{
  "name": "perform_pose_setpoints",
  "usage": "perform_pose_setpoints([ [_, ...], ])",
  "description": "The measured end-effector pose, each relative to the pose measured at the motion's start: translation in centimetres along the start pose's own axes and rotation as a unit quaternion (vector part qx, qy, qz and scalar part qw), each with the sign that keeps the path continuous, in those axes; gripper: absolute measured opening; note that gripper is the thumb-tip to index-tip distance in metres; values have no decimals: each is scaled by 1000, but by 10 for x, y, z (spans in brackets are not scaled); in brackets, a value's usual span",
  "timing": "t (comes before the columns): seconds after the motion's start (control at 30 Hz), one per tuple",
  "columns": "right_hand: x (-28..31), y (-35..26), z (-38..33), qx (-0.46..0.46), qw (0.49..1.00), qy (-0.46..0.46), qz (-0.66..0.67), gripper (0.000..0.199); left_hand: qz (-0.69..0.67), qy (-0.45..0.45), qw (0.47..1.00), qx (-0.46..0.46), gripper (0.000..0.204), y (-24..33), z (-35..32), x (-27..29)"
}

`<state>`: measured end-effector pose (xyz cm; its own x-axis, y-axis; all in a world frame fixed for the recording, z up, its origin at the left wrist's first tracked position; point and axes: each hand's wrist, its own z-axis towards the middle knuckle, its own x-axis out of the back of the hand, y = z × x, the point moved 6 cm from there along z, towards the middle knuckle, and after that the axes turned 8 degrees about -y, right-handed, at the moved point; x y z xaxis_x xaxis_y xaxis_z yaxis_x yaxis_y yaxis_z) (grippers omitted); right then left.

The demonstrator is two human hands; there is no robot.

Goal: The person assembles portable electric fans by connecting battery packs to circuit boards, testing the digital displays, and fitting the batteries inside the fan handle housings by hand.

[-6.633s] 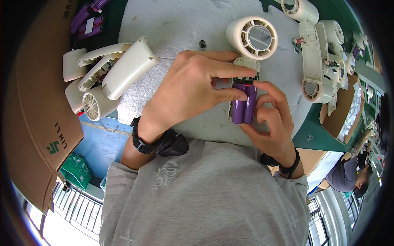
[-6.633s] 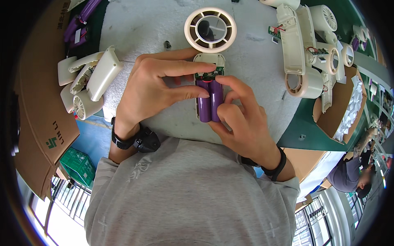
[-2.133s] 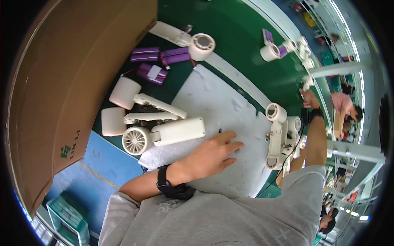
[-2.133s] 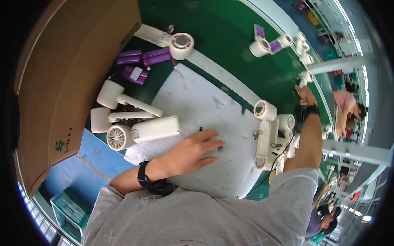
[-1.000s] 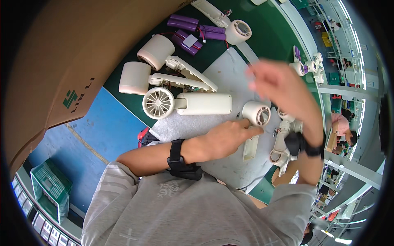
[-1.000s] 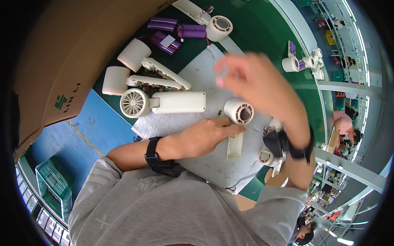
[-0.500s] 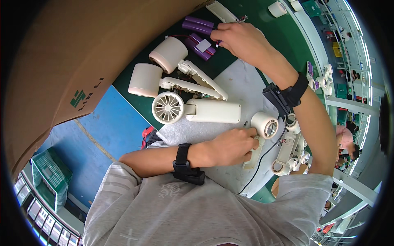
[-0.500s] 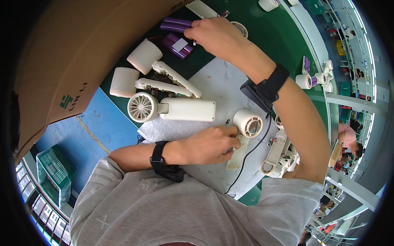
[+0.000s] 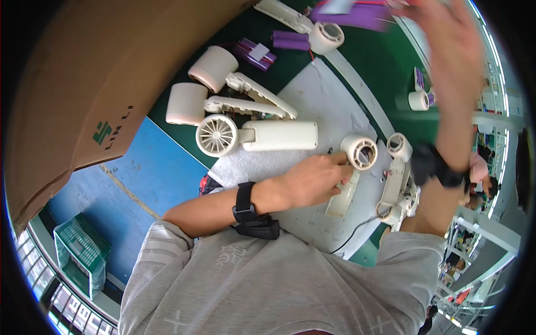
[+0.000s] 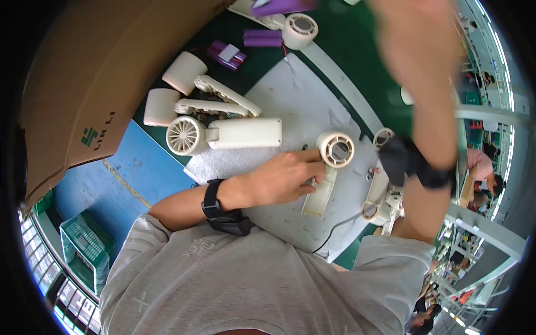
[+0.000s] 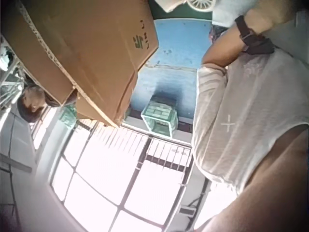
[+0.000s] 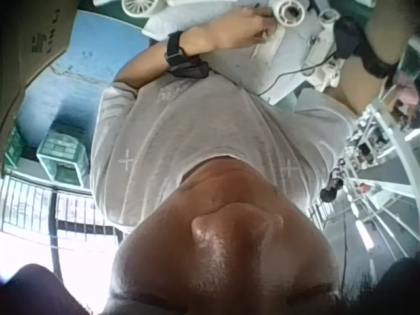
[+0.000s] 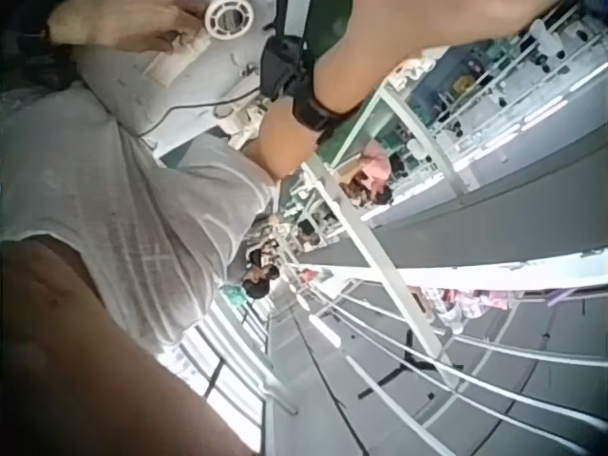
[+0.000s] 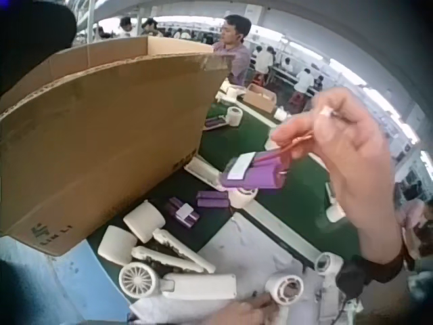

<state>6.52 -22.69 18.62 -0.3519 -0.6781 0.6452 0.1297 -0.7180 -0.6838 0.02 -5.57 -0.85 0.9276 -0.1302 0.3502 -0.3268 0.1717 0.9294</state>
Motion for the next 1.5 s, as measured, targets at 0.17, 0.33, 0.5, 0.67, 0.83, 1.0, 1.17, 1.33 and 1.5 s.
perform_pose_setpoints([
  [0.17,19,-52,-124,-15,935,250,250,18,10,-11,1000,-18,25,0,0,2],
  [0.33,-55,-29,-234,-245,891,197,329,17,32,-13,999,-16,27,0,3,3],
  [0.5,-100,-11,-268,-312,931,87,-168,13,18,-18,999,-29,31,0,8,0],
  [0.67,-106,-5,-286,-356,917,163,-71,17,-14,-25,999,-39,35,-1,8,-3],
  [0.83,-114,-3,-281,-364,923,115,-56,18,-52,-23,998,-5,32,0,9,0],
  [1.0,-126,-3,-271,-320,932,129,-115,20,-20,-36,999,14,35,0,11,3],
  [1.17,-127,-3,-268,-329,929,137,-104,16,-14,-27,999,-9,40,0,9,5],
  [1.33,-128,-1,-268,-349,924,130,-80,15,-32,-33,998,36,40,-1,10,6],
  [1.5,-127,-2,-269,-338,922,158,-104,14,-44,-41,997,43,40,-4,10,4],
])
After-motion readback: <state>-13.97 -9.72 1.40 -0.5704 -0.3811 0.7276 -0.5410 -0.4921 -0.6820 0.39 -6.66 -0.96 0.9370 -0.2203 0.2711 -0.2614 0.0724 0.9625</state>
